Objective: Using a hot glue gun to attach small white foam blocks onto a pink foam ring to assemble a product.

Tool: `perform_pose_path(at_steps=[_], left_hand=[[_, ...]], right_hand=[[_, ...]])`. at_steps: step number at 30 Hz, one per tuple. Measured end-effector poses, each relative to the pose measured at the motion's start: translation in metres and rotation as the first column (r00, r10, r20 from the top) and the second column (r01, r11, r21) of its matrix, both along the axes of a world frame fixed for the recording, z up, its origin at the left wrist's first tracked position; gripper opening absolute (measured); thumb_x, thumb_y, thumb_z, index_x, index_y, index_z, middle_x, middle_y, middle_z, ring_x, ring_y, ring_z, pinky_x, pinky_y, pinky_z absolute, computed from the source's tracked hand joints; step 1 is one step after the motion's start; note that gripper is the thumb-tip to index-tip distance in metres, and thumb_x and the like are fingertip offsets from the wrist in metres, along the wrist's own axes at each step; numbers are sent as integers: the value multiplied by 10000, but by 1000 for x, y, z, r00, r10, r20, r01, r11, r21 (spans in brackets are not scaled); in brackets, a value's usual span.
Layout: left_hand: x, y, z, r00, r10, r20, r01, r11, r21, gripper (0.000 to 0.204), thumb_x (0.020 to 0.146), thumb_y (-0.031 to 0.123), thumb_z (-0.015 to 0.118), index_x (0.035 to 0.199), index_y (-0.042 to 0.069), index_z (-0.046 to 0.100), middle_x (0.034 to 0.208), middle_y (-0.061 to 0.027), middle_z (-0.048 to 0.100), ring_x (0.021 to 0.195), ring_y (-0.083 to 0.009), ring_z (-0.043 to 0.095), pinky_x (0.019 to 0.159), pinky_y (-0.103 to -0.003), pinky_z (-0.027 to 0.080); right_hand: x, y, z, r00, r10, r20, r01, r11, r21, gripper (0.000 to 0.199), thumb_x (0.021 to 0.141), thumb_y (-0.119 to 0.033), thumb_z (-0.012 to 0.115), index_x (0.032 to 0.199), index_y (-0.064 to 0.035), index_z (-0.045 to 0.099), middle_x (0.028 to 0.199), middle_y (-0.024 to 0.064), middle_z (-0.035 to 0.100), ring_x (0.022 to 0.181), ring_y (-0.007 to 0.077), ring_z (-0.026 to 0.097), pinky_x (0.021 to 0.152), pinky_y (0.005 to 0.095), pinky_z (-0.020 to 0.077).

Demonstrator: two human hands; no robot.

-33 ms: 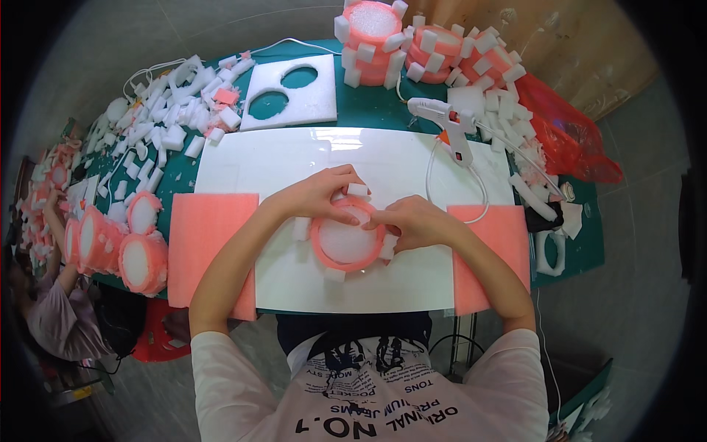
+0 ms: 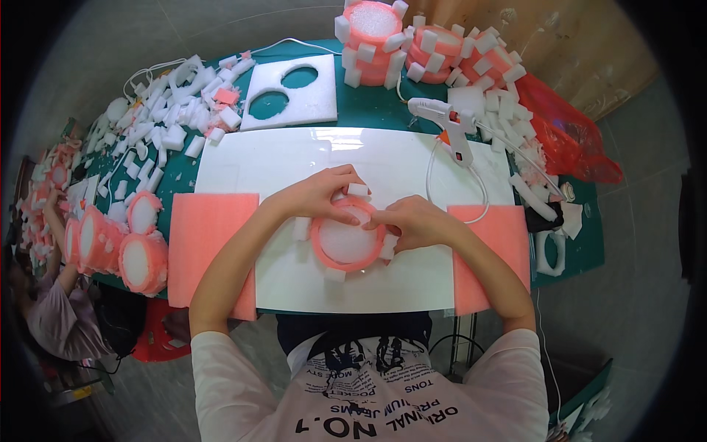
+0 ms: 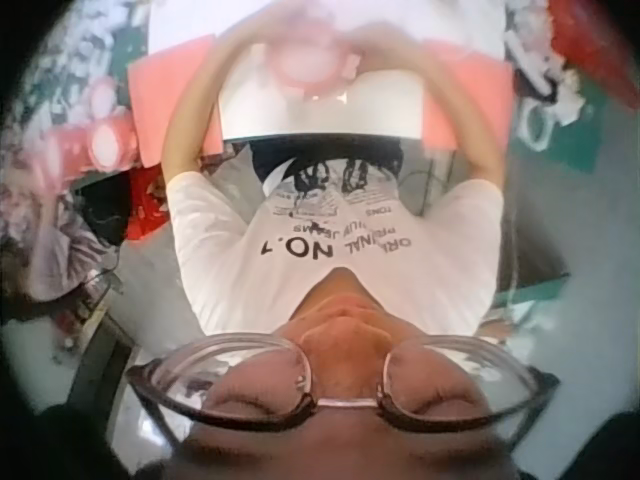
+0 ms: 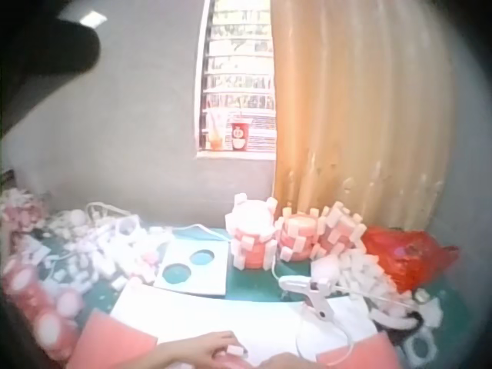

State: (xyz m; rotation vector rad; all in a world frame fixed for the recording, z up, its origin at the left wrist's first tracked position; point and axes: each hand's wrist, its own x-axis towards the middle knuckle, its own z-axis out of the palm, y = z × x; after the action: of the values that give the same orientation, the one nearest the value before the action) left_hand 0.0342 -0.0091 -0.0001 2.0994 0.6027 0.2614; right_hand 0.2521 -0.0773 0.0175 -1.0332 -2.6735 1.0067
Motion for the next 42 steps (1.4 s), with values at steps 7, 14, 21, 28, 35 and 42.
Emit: perform_pose_path(at_steps=[7, 14, 21, 28, 35, 42], left_hand=[[0, 0, -1, 1000, -5, 7, 5, 1000, 11, 474, 646, 255, 729, 1067, 98, 578, 946, -47, 479, 854, -171, 457, 676, -258, 387], [2, 0, 5, 999, 0, -35, -1, 999, -35, 480, 644, 264, 727, 1066, 93, 578, 956, -49, 478, 856, -177, 456, 684, -263, 387], [0, 1, 4, 998, -9, -65, 7, 999, -32, 529, 642, 300, 735, 1083, 71, 556, 982, -65, 475, 868, -197, 468, 741, -282, 412], [-1, 1, 3, 998, -12, -56, 11, 1000, -24, 534, 642, 304, 735, 1088, 70, 556, 990, -67, 479, 888, -202, 472, 759, -289, 413], [-1, 0, 6, 997, -8, -72, 7, 1000, -25, 535, 643, 298, 733, 1092, 69, 555, 991, -70, 483, 892, -205, 476, 766, -291, 413], [-1, 0, 1, 1000, 9, -11, -9, 1000, -21, 487, 633, 255, 740, 1069, 107, 582, 961, -40, 485, 848, -168, 472, 682, -263, 391]], right_hand=[[2, 1, -7, 999, 32, 10, -33, 998, 58, 541, 543, -229, 777, 1028, -177, 541, 606, 14, 516, 609, 204, 549, 555, 322, 392], [4, 1, -9, 999, 44, 13, -45, 995, 94, 537, 550, -240, 778, 1026, -180, 538, 608, 12, 519, 602, 201, 547, 546, 321, 385], [2, 2, -7, 999, 46, -22, -45, 997, 57, 539, 545, -226, 779, 1017, -167, 525, 594, 14, 508, 583, 208, 543, 540, 325, 388], [2, 3, -6, 999, 46, -29, -46, 999, 21, 544, 545, -226, 777, 1017, -159, 516, 590, 16, 502, 583, 210, 543, 542, 323, 390], [3, 3, -9, 997, 61, -41, -59, 997, 46, 546, 549, -231, 775, 1025, -164, 517, 586, 14, 498, 583, 208, 541, 542, 319, 391], [2, 3, -8, 997, 61, -54, -59, 997, 44, 538, 550, -226, 770, 1018, -166, 510, 584, 18, 499, 575, 210, 536, 539, 320, 387]])
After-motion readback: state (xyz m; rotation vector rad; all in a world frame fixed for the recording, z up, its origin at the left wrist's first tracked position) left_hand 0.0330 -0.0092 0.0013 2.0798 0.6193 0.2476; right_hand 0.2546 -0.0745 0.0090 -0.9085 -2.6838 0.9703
